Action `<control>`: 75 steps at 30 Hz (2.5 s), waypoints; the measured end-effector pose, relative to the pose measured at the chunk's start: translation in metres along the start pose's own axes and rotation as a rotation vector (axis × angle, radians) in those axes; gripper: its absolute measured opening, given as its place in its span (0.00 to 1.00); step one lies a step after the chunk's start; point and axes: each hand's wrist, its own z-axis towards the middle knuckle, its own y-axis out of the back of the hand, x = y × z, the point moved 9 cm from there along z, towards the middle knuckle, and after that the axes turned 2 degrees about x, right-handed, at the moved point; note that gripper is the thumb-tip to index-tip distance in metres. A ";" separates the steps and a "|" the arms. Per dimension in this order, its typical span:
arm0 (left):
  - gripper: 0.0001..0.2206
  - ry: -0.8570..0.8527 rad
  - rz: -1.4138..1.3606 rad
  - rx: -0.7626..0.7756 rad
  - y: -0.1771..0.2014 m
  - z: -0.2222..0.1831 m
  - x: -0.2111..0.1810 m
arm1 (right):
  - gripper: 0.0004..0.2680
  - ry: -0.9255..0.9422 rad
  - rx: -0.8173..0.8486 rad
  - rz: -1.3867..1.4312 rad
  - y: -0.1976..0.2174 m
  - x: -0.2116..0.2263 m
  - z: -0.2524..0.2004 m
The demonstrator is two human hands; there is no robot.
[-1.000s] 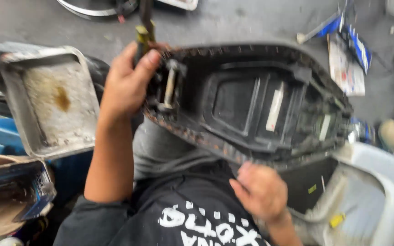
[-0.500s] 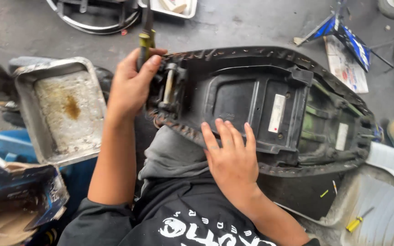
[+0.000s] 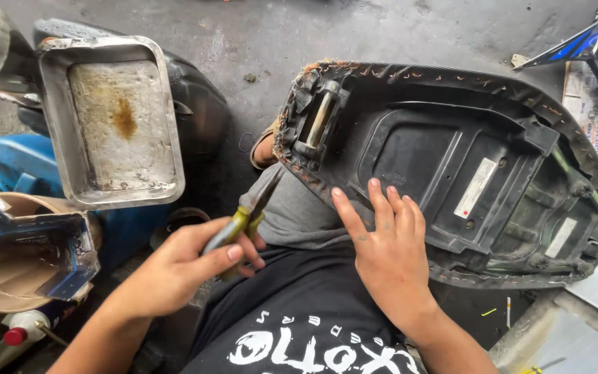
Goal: The person uses pliers to pull out metal fasteners from the edge of a scooter seat held on their lap. They work along the perimeter, removing fasteners one by one and placing them aside.
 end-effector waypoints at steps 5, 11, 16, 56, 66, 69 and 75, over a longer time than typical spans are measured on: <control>0.15 0.094 -0.531 0.149 -0.044 -0.001 0.021 | 0.27 -0.020 -0.012 0.088 -0.003 -0.005 -0.009; 0.10 0.094 -0.784 0.073 -0.035 -0.012 0.020 | 0.22 -0.021 -0.061 -0.017 0.003 0.011 -0.018; 0.11 0.131 -0.776 0.077 -0.037 -0.011 0.043 | 0.26 0.000 -0.028 0.029 0.002 0.011 -0.024; 0.13 0.174 -0.518 0.063 -0.028 -0.013 0.039 | 0.26 -0.062 -0.067 0.010 0.008 0.013 -0.016; 0.14 0.728 -0.536 -0.310 -0.034 -0.035 0.038 | 0.27 -0.024 -0.062 0.026 0.001 0.019 -0.022; 0.14 0.570 -0.384 -0.276 -0.038 -0.023 0.059 | 0.25 -0.044 -0.065 0.035 0.002 0.012 -0.020; 0.11 -0.411 1.559 -0.608 -0.037 -0.006 0.005 | 0.30 -0.046 -0.091 0.000 0.006 0.008 -0.017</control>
